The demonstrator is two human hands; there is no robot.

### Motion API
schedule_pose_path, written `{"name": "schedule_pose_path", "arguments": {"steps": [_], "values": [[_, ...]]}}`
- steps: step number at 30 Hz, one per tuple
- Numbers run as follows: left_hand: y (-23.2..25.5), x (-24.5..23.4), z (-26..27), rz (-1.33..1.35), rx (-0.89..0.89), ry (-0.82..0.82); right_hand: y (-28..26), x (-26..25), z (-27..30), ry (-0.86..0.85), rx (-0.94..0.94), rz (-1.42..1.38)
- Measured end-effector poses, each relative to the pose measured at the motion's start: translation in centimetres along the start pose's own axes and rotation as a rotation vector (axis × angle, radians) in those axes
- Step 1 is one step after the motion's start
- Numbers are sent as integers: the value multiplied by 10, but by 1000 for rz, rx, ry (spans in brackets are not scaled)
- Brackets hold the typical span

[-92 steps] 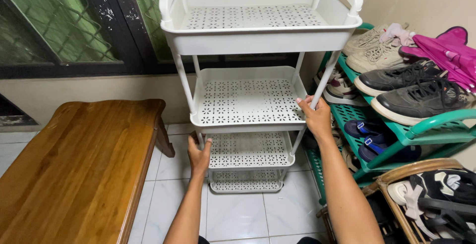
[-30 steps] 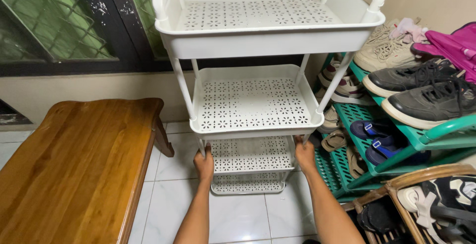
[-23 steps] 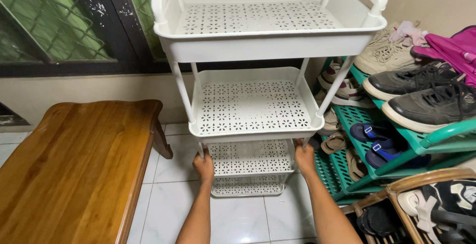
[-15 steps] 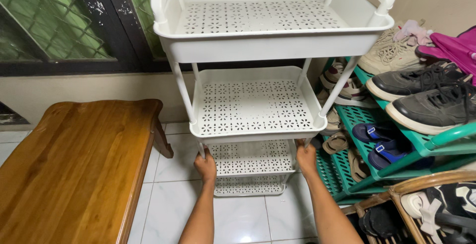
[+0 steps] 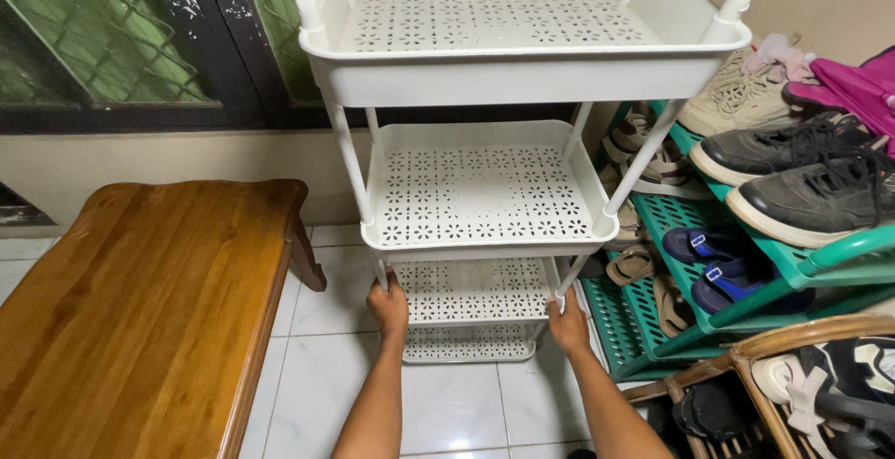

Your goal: The person assembles a white plastic four-tier storage cart by hand, inserting trays into the frame and adjusting each level. The cart is positioned on a tiled floor next to a wooden bench and a green shoe rack.

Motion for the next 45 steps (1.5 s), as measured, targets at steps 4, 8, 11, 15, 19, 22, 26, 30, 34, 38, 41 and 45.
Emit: {"name": "schedule_pose_path", "arguments": {"steps": [4, 8, 11, 15, 19, 22, 26, 30, 34, 38, 41, 45], "values": [[2, -2, 6, -20, -36, -5, 7, 4, 6, -62, -29, -189], [6, -3, 5, 9, -73, -35, 13, 8, 1, -140, 65, -248], [8, -6, 5, 19, -81, -51, 13, 9, -2, -121, -87, -232], [10, -7, 6, 62, -25, -52, 11, 11, -5, -129, -111, -251], [2, -20, 27, -199, 184, 181, 13, 11, -5, -143, -21, -215], [-23, -17, 34, -113, -187, -109, 14, 11, -2, -149, 22, -190], [-32, -16, 29, -259, -340, -244, 16, 12, -2, -156, 85, -181], [-27, -17, 29, -275, -342, -250, 16, 14, -2, -116, -85, -272], [-24, -17, 34, -223, -362, -255, 19, 12, 0, -130, -89, -331], [-25, -15, 33, -176, -297, -219, 18, 15, -1, -136, 50, -354], [-28, -18, 36, -132, -261, -201, 18, 17, 3, -120, 83, -408], [-27, -13, 34, -151, -340, -237, 16, 15, -1, -111, -11, -415]]}}
Point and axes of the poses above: each hand's wrist, its own z-axis away from the middle knuckle, its own x-axis out of the palm, y = z × x, the point moved 3 cm from there along -z, towards the middle knuckle, and after that the axes turned 3 degrees about -z, right-handed, at the moved point
